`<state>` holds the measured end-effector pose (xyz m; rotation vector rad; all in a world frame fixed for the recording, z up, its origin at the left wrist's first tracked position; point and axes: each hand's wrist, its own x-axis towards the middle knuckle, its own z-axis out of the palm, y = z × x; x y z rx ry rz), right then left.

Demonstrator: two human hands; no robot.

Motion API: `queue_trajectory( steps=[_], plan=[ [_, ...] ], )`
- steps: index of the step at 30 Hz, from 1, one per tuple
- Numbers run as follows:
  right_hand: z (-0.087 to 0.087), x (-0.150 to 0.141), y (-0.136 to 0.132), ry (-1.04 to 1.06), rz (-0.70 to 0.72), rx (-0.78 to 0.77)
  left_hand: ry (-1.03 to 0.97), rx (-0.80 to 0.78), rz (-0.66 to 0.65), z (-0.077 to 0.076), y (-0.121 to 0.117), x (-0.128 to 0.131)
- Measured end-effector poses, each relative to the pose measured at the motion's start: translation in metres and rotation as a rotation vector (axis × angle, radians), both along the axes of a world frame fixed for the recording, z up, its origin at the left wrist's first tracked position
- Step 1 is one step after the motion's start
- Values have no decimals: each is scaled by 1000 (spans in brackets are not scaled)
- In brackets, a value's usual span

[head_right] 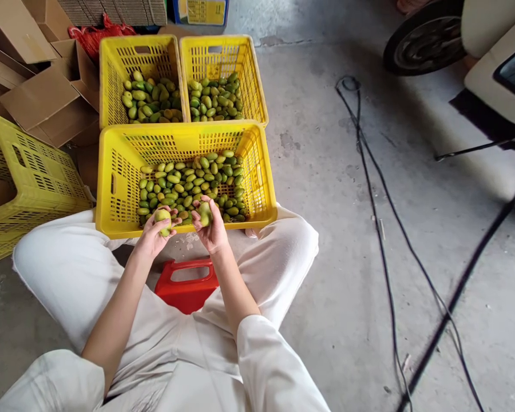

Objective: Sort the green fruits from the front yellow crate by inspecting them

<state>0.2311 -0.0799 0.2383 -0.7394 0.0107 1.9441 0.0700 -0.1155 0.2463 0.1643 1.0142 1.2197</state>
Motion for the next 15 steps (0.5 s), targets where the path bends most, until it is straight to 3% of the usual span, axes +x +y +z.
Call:
queue_trajectory(
  steps=[4,10,15],
  plan=[
    [3,-5,0,-40,51,10,-114,-15,-38,5,1,-1],
    [4,-7,1,-116,-9,22,-179,-89,45,14,6,1],
    [6,-2,-1,-140,-27,34,-163,-110,-50,21,3,13]
  ],
)
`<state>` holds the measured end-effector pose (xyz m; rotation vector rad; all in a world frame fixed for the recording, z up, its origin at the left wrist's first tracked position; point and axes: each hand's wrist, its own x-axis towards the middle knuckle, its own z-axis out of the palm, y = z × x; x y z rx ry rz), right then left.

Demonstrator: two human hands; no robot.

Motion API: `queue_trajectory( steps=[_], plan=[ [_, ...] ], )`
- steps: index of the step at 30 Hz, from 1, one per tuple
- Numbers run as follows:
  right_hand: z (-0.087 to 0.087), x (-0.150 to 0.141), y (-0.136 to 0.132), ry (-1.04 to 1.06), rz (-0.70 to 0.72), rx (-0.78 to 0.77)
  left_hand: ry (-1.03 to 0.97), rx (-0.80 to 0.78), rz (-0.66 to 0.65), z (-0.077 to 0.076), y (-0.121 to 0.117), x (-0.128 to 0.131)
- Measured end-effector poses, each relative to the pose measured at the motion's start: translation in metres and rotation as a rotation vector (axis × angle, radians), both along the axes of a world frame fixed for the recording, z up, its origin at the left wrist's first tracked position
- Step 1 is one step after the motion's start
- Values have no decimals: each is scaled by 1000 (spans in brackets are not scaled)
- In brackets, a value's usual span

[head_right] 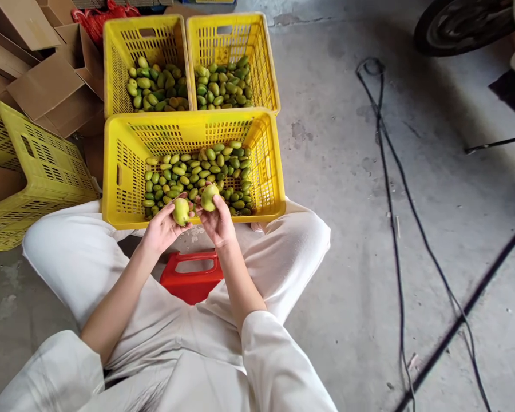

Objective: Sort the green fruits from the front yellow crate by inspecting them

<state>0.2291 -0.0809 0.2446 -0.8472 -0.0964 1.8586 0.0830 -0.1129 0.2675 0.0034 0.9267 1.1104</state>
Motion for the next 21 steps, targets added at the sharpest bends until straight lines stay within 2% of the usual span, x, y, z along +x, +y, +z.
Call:
queue_trajectory(
  steps=[3,9,15,21],
  plan=[
    [4,3,-2,47,-4,-10,-17,-11,-13,5,-6,4],
    [7,3,-2,-27,46,7,24,-55,119,12,-6,-3],
    [-2,5,-4,-48,117,2,89,-18,64,17,-4,-10],
    [8,9,-7,-70,132,57,96,-2,64,11,-4,-7]
  ],
)
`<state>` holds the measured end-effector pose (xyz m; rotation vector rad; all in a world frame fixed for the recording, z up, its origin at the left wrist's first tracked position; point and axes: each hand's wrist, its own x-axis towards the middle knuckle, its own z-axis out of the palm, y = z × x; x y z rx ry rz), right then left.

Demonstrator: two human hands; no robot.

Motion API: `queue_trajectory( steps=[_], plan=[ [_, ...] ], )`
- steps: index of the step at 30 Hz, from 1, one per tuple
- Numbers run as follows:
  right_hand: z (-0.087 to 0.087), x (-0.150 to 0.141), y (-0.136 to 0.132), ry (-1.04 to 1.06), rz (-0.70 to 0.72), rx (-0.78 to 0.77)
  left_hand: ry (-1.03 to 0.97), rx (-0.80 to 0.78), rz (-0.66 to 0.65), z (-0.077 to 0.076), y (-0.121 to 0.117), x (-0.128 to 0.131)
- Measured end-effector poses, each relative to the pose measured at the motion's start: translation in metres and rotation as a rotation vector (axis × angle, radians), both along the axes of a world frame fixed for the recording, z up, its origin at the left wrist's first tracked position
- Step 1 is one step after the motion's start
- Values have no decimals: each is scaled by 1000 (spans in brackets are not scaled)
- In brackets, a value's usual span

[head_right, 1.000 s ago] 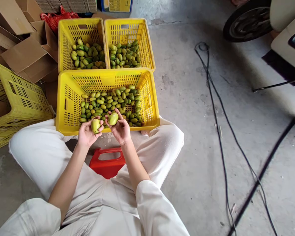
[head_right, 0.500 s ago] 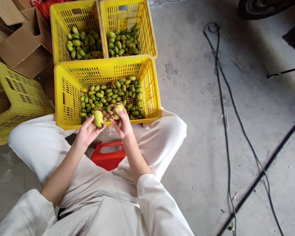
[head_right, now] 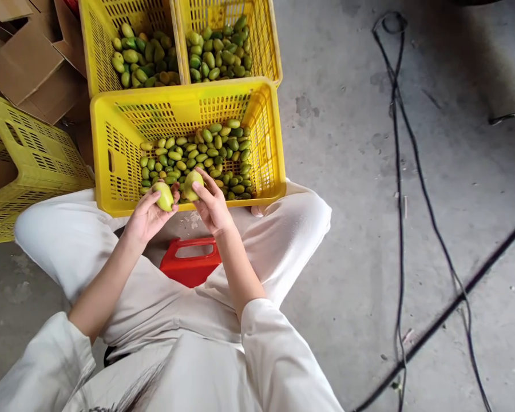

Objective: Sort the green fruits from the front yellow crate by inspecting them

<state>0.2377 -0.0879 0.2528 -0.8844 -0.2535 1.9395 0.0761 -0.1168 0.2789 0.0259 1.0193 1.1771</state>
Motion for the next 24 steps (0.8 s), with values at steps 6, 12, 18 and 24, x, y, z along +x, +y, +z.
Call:
queue_trajectory(
  steps=[6,12,18,24],
  plan=[
    [-1,1,-2,33,99,-92,-87,9,-53,0,3,-6],
    [0,0,3,125,22,-86,-64,17,-2,2,5,-11],
    [6,-4,6,169,-73,-81,88,174,-109,-8,4,-20],
    [0,-5,3,168,-187,-118,104,288,-232,-6,2,-24]
  ],
)
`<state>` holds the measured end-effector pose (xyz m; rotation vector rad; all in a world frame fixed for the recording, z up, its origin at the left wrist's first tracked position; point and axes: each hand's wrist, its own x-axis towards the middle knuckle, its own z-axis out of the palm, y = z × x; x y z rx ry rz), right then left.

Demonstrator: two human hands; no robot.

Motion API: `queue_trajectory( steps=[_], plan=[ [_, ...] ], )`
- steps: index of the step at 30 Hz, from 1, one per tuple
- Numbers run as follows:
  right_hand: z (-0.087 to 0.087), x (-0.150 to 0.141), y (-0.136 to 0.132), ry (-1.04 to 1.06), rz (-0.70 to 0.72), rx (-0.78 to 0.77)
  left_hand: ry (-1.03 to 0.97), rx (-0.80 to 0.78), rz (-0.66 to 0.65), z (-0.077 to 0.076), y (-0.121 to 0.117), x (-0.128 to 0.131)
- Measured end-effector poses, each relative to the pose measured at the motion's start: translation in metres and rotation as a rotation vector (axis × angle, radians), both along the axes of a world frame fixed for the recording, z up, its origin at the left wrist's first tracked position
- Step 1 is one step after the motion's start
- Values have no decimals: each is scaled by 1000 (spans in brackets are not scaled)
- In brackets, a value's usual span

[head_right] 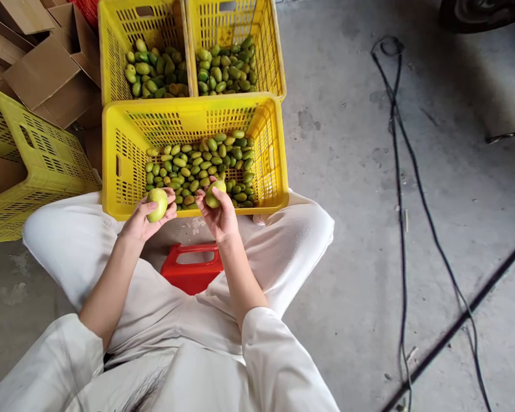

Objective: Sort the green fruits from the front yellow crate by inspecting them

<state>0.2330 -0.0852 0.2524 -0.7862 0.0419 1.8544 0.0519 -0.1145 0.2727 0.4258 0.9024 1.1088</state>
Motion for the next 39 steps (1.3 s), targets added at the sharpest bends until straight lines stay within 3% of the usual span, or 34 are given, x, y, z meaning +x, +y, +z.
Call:
queue_trajectory(
  steps=[6,12,17,23,29,34,39],
  plan=[
    [-4,3,0,-80,108,92,-10,-30,-16,4,-1,3],
    [-1,0,2,-35,153,128,-136,-159,191,13,5,7],
    [-6,2,-2,-89,137,137,-172,-185,289,8,7,10],
    [-5,6,-4,-70,140,139,-158,-194,294,1,3,12],
    [-5,2,-2,-126,198,184,-99,-211,168,0,2,14],
    [-5,1,0,-80,217,166,-152,-236,189,5,2,13],
    [-5,0,-1,-160,214,172,-90,-151,188,-1,1,14]
  ],
)
